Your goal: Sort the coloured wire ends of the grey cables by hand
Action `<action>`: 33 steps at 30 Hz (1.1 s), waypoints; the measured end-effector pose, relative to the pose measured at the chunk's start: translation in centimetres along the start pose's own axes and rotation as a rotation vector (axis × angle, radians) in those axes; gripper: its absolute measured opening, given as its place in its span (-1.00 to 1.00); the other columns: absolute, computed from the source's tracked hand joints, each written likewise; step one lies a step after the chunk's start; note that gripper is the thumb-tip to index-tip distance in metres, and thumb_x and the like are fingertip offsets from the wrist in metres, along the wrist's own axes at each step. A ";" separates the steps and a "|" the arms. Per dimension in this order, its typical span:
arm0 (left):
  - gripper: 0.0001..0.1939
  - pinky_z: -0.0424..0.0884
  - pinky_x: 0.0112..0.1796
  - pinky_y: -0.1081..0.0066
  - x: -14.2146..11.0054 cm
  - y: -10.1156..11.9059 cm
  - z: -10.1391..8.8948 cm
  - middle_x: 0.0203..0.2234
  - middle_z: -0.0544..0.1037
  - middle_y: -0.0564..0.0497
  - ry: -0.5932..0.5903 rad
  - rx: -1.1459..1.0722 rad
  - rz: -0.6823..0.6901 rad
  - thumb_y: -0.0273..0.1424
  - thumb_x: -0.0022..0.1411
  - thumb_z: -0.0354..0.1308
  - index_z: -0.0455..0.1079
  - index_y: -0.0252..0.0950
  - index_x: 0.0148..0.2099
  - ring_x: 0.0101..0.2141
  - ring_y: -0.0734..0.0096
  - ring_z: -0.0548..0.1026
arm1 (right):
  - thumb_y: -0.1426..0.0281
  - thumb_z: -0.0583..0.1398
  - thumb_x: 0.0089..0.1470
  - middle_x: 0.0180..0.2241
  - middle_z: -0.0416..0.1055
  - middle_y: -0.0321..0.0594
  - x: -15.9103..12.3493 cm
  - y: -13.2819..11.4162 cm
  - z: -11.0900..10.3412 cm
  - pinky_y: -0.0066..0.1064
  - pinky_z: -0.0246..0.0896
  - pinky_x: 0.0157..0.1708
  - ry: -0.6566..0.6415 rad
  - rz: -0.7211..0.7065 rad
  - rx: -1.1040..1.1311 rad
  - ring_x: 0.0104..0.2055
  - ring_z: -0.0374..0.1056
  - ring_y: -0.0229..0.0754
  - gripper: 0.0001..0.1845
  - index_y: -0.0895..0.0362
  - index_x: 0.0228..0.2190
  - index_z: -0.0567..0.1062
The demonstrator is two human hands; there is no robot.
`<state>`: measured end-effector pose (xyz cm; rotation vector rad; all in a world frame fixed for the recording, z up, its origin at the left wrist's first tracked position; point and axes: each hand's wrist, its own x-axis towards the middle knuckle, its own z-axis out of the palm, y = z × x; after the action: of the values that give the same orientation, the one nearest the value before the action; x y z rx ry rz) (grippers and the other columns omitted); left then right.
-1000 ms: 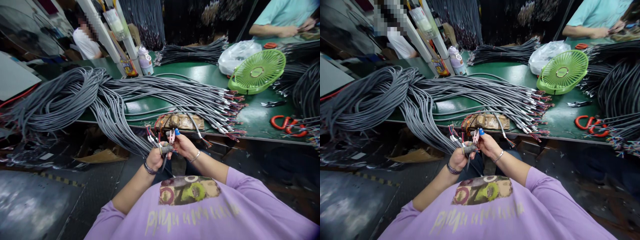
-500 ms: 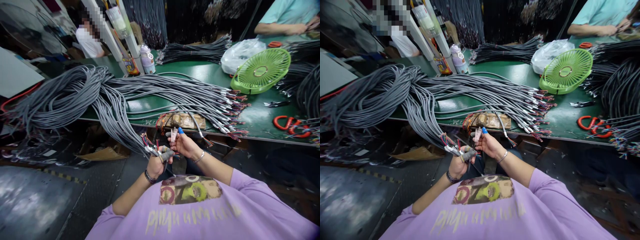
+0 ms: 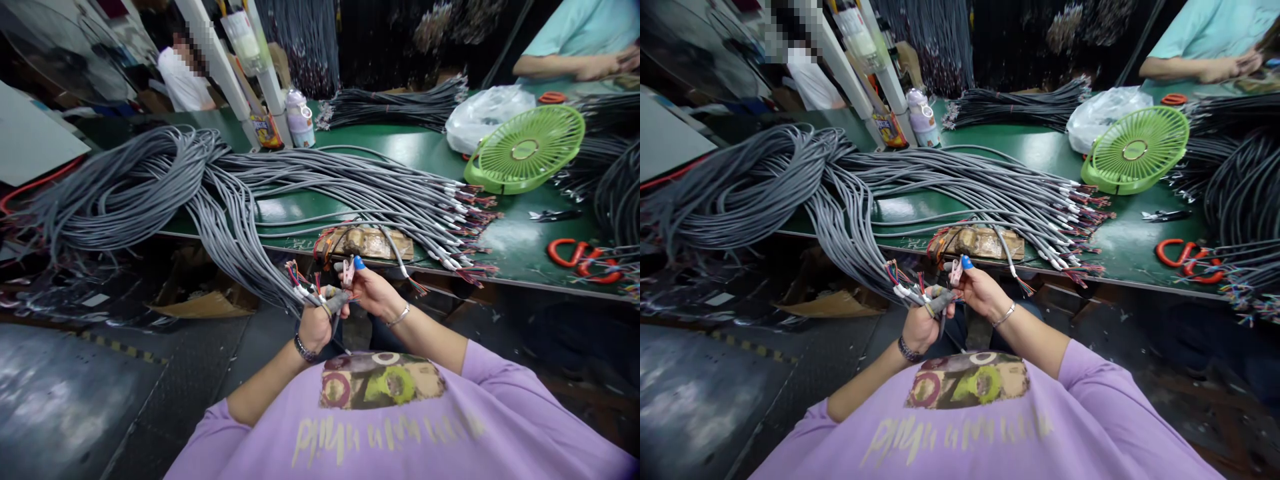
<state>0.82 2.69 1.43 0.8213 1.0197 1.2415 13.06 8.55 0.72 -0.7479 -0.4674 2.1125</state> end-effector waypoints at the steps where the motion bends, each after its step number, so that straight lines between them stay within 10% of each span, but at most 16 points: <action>1: -0.77 0.22 -0.57 0.51 0.1 -0.1 0.1 -0.72 0.41 0.09 -0.003 0.011 0.004 -0.30 -0.01 0.28 0.35 -0.32 -0.53 -0.64 0.54 0.34 | 0.01 0.14 0.06 -0.53 0.39 -0.25 0.0 0.0 0.1 -0.46 0.21 -0.56 -0.002 -0.008 0.003 -0.55 0.25 -0.30 -0.54 0.18 -0.37 0.49; 33: -0.79 0.29 -0.59 0.54 -0.7 -1.2 -0.2 -0.69 0.44 0.11 0.149 0.057 0.062 -0.32 0.00 0.28 0.35 -0.31 -0.51 -0.65 0.56 0.38 | 0.14 0.24 0.00 -0.51 0.37 -0.29 -0.1 0.2 -1.0 -0.52 0.23 -0.54 -0.030 -0.092 -0.106 -0.53 0.21 -0.36 -0.67 0.18 -0.36 0.50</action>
<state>1.04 1.84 0.35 0.8189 1.1619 1.3469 13.69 8.39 -0.14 -0.7415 -0.6219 2.0280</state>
